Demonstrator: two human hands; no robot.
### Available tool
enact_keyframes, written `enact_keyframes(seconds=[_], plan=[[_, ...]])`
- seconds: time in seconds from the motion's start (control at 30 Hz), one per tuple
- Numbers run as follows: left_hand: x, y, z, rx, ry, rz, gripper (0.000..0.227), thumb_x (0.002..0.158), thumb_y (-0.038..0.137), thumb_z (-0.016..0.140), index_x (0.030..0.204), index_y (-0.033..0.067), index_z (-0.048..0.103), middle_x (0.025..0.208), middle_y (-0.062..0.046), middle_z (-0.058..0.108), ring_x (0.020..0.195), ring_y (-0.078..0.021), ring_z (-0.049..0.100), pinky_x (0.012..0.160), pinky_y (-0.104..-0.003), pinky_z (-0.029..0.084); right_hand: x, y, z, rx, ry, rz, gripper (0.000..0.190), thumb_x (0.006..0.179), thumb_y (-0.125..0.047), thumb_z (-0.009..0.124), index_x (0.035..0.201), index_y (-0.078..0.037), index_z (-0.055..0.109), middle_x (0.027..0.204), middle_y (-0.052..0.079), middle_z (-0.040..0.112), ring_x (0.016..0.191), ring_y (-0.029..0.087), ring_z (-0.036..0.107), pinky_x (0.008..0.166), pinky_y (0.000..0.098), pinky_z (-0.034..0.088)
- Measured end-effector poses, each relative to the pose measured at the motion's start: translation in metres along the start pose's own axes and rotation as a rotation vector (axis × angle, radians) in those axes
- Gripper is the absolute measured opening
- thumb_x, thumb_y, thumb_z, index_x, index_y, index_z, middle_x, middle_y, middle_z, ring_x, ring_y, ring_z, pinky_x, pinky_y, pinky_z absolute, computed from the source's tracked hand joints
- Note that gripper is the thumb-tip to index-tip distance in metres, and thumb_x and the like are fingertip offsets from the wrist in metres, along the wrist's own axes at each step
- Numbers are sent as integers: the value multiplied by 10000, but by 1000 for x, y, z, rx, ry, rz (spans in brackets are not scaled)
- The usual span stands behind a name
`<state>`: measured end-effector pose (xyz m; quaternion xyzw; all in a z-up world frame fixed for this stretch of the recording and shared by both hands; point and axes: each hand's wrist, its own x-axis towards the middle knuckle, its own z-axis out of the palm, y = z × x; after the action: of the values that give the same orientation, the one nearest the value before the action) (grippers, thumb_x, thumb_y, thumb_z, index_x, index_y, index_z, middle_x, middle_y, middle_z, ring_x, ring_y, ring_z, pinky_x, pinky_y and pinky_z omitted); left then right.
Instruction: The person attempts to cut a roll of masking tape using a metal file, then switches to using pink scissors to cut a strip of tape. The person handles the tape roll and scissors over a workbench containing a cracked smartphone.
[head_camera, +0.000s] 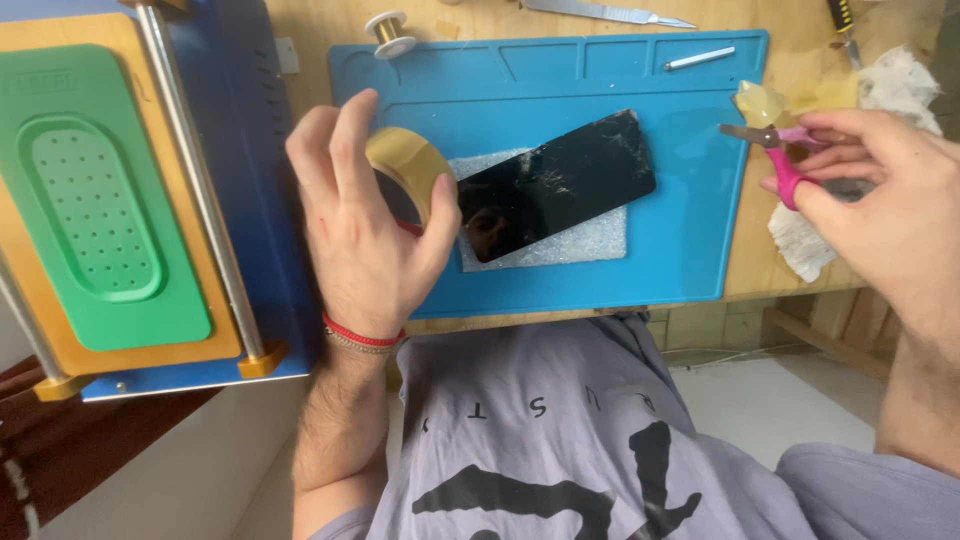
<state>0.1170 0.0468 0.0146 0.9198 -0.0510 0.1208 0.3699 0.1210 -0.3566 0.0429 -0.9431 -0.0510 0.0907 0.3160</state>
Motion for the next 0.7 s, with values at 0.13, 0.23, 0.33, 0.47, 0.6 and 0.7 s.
enact_keyframes(seconds=[0.13, 0.23, 0.33, 0.47, 0.6, 0.7], plan=[[11, 9, 6, 66, -46, -78, 659, 967, 206, 819, 1503, 20, 484, 1398, -234, 438, 1262, -457, 589, 1072, -541, 555, -8, -14, -7, -200, 122, -185, 404, 1078, 198, 951, 1429, 225, 752, 1294, 305, 806, 1091, 337, 785, 1036, 430, 676], [15, 12, 11, 195, -58, -78, 666, 975, 305, 870, 1486, 40, 535, 1364, -199, 485, 1150, -437, 623, 965, -540, 547, -12, -30, -12, -242, 144, -298, 421, 1045, 252, 910, 1410, 192, 709, 1297, 281, 806, 1079, 339, 765, 1050, 449, 684], [16, 29, 7, 80, -30, 9, 512, 1052, 268, 837, 1423, -1, 608, 1346, -212, 507, 1288, -485, 563, 1083, -571, 498, -22, -32, -17, -310, 150, -422, 400, 1008, 257, 922, 1328, 179, 695, 1266, 281, 797, 1111, 385, 768, 1067, 487, 671], [7, 76, -3, -447, -192, 160, 502, 1094, 376, 593, 1314, -70, 658, 1265, -259, 639, 1183, -412, 679, 1064, -500, 564, -42, -25, -17, -438, 87, -545, 485, 989, 73, 1031, 1200, 105, 596, 1255, 275, 749, 1174, 469, 807, 1007, 502, 671], [-7, 105, 28, -399, -338, 127, 927, 954, 649, 653, 1490, -100, 543, 1340, -254, 684, 1218, -423, 694, 1081, -501, 552, -45, -66, -16, -543, -26, -642, 310, 1086, -27, 843, 1207, 2, 558, 1293, 175, 738, 1002, 401, 728, 860, 433, 617], [-5, 106, 47, -595, -640, 156, 1193, 950, 784, 546, 1765, 69, 49, 949, -27, 750, 935, -310, 748, 956, -420, 603, -49, -78, -15, -581, -141, -698, 116, 1086, 42, 647, 1178, -20, 611, 1258, 207, 689, 1040, 371, 705, 862, 438, 622]])
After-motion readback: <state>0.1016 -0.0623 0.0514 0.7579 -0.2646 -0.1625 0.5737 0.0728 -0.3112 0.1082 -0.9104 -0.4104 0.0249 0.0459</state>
